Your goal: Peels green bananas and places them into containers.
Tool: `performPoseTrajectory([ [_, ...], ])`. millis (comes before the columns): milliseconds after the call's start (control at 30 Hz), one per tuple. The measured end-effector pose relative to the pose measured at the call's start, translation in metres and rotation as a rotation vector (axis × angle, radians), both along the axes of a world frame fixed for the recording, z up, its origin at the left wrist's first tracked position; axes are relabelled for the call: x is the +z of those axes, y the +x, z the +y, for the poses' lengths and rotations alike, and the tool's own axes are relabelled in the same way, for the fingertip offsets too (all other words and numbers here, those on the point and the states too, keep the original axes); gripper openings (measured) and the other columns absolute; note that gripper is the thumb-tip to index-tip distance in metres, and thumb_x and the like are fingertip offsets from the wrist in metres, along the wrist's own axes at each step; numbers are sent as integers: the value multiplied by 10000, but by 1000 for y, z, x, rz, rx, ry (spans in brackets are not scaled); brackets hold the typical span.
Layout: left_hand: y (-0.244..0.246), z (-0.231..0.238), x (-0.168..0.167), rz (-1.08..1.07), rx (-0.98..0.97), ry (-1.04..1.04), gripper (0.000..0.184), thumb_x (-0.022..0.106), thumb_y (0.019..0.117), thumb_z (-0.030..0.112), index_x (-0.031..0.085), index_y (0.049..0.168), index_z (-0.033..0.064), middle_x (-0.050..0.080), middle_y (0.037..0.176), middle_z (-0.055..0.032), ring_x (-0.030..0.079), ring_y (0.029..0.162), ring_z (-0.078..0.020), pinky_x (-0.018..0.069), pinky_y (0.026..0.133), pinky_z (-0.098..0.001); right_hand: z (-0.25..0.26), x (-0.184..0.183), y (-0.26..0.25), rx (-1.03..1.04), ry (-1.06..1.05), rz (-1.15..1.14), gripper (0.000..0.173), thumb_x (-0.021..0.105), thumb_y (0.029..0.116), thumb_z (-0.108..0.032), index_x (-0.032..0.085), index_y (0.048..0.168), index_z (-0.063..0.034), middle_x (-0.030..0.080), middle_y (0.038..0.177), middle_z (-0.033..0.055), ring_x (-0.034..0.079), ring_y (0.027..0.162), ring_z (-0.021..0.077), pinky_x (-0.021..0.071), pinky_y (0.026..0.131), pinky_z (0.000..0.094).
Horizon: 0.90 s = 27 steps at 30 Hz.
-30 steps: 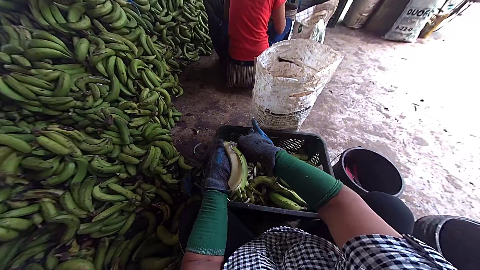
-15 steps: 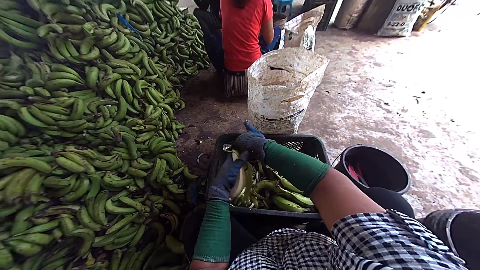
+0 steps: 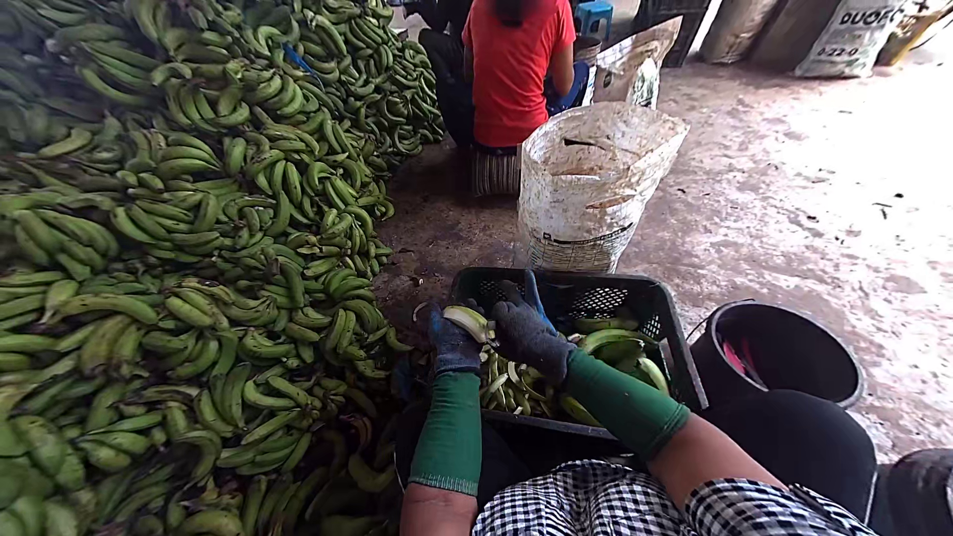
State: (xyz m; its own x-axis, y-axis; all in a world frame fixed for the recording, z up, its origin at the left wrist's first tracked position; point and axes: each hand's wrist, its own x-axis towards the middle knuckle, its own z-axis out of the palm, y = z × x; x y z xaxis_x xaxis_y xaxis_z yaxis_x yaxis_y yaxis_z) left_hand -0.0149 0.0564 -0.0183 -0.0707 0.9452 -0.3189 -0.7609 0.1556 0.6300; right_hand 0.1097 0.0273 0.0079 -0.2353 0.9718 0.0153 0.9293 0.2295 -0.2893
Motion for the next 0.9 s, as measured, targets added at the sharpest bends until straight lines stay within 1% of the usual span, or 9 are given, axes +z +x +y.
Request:
performPoseTrajectory([
  [67, 7, -1, -1, 0, -5, 5, 513, 237, 1101, 507, 501, 1261, 98, 608, 978, -117, 620, 806, -223, 551, 696, -414, -1, 2, -1, -21, -17, -45, 496, 794, 853, -368, 683, 1182, -14, 692, 1248, 200, 368, 1479, 463, 128, 1252, 671],
  [100, 9, -2, -3, 23, -15, 20, 477, 253, 1108, 467, 508, 1258, 92, 607, 974, -115, 618, 803, -223, 550, 697, -415, 1, 5, -1, -33, -47, -76, 499, 793, 851, -375, 686, 1187, -22, 698, 1237, 194, 394, 1461, 461, 151, 1241, 683],
  [133, 11, -3, -3, 77, -32, 32, 436, 275, 1112, 436, 521, 1222, 94, 609, 940, -98, 618, 771, -210, 553, 672, -401, 3, 6, 1, -45, -84, -122, 499, 785, 854, -386, 679, 1190, -32, 698, 1211, 191, 461, 1403, 459, 287, 1186, 685],
  [233, 16, -6, -12, 268, -112, 85, 385, 406, 1094, 416, 566, 1244, 100, 616, 966, -90, 607, 784, -188, 554, 691, -394, 8, 13, 7, -83, -193, -138, 429, 734, 930, -334, 650, 1178, 6, 674, 1151, 247, 598, 1216, 470, 513, 979, 638],
  [400, 22, -16, -5, 706, -284, 227, 435, 436, 1085, 399, 601, 1356, 100, 641, 1284, -113, 610, 1153, -200, 511, 992, -426, 18, 17, 27, -114, -194, -204, 307, 713, 943, -290, 674, 1054, -5, 692, 998, 218, 685, 980, 424, 554, 830, 635],
  [533, 31, -37, 34, 795, -327, 274, 573, 241, 1126, 423, 416, 1531, 58, 463, 1536, -162, 454, 1399, -226, 375, 1163, -437, 25, 35, 34, -229, -186, -116, 375, 629, 1010, -292, 641, 1185, 39, 665, 1167, 273, 636, 1160, 459, 529, 952, 626],
  [600, 35, -43, 32, 895, -330, 327, 598, 257, 1116, 438, 362, 1564, 56, 421, 1574, -169, 411, 1444, -236, 338, 1195, -438, 26, 30, 36, -238, -141, -74, 371, 641, 1003, -300, 651, 1160, 35, 670, 1146, 271, 638, 1149, 459, 530, 940, 635],
  [767, 28, -42, 32, 973, -332, 359, 577, 508, 1062, 414, 456, 1504, 46, 530, 1476, -177, 504, 1362, -246, 407, 1140, -432, 27, 41, 30, -127, -192, -170, 324, 645, 1000, -238, 651, 1185, 28, 669, 1168, 251, 624, 1176, 451, 508, 984, 622],
  [900, 13, -37, 30, 976, -321, 389, 508, 520, 1054, 435, 577, 1420, 89, 626, 1370, -120, 590, 1254, -181, 479, 1067, -398, 27, 48, 31, 16, -226, -170, 255, 703, 959, -226, 717, 1071, 3, 718, 1078, 216, 676, 1077, 421, 459, 989, 702],
])
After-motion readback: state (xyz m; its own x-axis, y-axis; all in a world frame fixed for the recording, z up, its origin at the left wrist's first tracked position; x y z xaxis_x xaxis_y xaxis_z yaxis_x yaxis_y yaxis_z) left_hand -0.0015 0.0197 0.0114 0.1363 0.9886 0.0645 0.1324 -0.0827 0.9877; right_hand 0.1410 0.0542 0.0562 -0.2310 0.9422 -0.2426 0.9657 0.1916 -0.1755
